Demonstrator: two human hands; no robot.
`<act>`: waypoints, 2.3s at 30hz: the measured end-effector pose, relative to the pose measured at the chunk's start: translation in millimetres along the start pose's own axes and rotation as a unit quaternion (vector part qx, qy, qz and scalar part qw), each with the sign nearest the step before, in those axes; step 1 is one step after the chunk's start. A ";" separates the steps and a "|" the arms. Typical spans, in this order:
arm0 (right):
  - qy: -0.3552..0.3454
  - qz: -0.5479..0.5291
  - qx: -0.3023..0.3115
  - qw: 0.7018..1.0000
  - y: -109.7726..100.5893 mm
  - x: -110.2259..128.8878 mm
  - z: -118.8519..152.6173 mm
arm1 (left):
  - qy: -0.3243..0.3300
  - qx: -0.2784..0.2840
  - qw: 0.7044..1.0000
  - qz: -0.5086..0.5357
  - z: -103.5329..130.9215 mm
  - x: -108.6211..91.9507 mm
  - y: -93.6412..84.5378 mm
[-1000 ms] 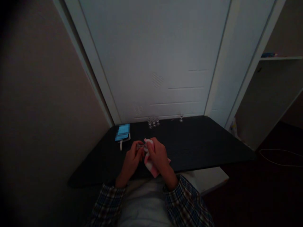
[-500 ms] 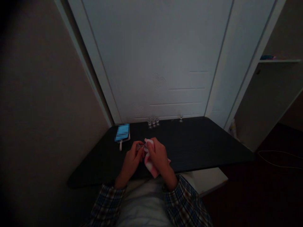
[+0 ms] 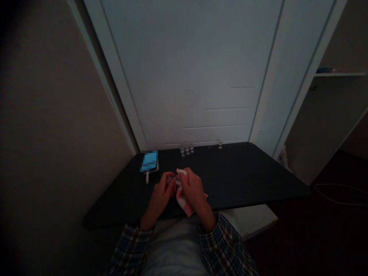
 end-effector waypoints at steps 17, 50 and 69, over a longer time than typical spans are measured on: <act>0.003 -0.003 -0.001 1.000 2.3 -4.4 -0.8 | 0.004 -0.008 1.000 -0.005 0.0 -2.2 -0.7; 0.004 0.006 -0.011 1.000 -0.3 -0.5 0.9 | 0.069 -0.021 0.997 -0.022 1.6 -11.4 -0.5; 0.013 0.009 0.004 1.000 1.2 -2.5 0.6 | 0.100 0.003 0.994 -0.048 3.1 -13.7 1.6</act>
Point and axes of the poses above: each hand's wrist, its own z-axis away from the middle knuckle, its own y-axis out of the palm, x = y × z, the point moved 4 cm from there along -z, towards the middle knuckle, and after that the axes turned 12 degrees about x, right-handed, at the moved point
